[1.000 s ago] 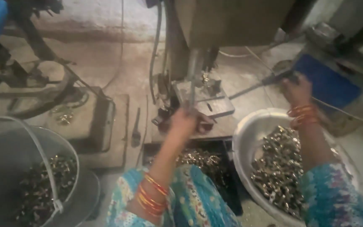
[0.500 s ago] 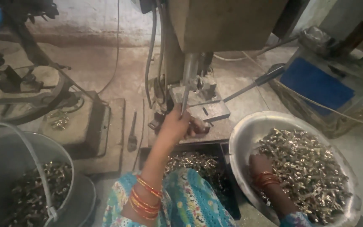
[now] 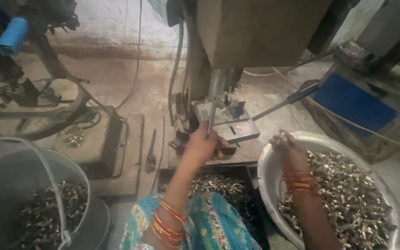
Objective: The person operates a manual hand press to assemble or process small metal components.
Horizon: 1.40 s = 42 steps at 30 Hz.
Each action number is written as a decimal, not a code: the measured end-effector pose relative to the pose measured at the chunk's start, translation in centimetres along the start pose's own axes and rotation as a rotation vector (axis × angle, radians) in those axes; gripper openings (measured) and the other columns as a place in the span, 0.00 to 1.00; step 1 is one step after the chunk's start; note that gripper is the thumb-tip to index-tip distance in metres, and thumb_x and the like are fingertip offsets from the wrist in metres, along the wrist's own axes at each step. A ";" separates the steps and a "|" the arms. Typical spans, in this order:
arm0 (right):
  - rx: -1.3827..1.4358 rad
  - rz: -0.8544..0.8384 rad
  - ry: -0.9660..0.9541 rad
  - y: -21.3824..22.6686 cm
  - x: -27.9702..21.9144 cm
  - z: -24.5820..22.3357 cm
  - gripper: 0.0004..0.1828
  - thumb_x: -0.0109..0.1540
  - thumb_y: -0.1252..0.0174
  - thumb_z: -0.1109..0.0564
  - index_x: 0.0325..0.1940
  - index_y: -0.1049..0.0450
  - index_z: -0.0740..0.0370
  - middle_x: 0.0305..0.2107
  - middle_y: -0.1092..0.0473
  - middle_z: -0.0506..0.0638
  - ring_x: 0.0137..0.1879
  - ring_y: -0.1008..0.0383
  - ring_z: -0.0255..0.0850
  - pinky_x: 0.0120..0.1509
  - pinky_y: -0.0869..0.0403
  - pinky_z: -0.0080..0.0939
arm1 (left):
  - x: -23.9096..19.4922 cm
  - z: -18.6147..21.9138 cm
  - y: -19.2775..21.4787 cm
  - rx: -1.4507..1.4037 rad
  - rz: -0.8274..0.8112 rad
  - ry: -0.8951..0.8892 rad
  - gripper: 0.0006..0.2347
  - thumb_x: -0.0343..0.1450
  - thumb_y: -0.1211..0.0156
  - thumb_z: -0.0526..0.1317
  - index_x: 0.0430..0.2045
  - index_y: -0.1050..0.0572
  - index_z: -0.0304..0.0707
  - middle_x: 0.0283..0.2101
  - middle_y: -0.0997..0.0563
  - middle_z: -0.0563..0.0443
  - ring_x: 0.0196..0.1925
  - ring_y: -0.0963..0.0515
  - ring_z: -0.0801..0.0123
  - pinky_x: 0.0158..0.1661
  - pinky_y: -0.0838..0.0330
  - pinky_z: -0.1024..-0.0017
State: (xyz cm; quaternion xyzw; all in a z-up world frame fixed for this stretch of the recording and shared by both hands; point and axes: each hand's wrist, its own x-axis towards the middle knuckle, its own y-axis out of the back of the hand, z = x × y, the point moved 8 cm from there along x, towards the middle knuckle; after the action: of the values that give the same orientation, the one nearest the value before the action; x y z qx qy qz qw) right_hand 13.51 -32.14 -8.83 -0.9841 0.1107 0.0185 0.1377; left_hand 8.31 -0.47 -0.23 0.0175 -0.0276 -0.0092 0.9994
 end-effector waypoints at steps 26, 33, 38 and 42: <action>-0.807 0.184 1.408 -15.4 -0.3 -11.0 0.24 0.65 0.39 0.54 0.61 0.33 0.71 0.60 0.38 0.71 0.70 0.43 0.69 0.76 0.46 0.66 | 0.1 -4.3 -8.6 -0.581 -0.065 -0.018 0.14 0.84 0.58 0.39 0.39 0.30 0.20 0.27 0.21 0.47 0.22 0.21 0.71 0.19 0.32 0.76; -1.635 0.141 1.295 -6.4 7.7 -20.2 0.17 0.50 0.39 0.53 0.42 0.21 0.57 0.47 0.26 0.59 0.51 0.26 0.53 0.52 0.28 0.46 | -1.7 -0.9 -7.3 -0.625 0.131 0.109 0.03 0.76 0.56 0.39 0.34 0.37 0.42 0.24 0.24 0.53 0.16 0.27 0.72 0.15 0.36 0.76; -1.442 0.127 1.009 -3.3 16.0 -16.2 0.14 0.59 0.44 0.58 0.47 0.19 0.58 0.43 0.24 0.60 0.47 0.23 0.54 0.51 0.26 0.48 | -1.6 -1.5 -6.9 -0.552 0.180 0.034 0.07 0.78 0.56 0.38 0.34 0.34 0.34 0.21 0.26 0.50 0.14 0.31 0.73 0.13 0.40 0.77; -1.340 0.110 0.819 7.1 29.4 -7.3 0.14 0.65 0.47 0.61 0.50 0.18 0.59 0.41 0.22 0.60 0.45 0.21 0.54 0.50 0.24 0.49 | -2.0 -0.7 -6.8 -0.522 0.196 0.110 0.10 0.80 0.58 0.41 0.35 0.33 0.32 0.20 0.25 0.49 0.14 0.30 0.74 0.13 0.40 0.77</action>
State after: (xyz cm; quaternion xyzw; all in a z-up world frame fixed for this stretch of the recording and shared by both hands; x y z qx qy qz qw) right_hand 40.58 -47.06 -5.62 -0.7790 0.1663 -0.2760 -0.5379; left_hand 6.20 -7.21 -1.25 -0.2427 0.0286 0.0817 0.9662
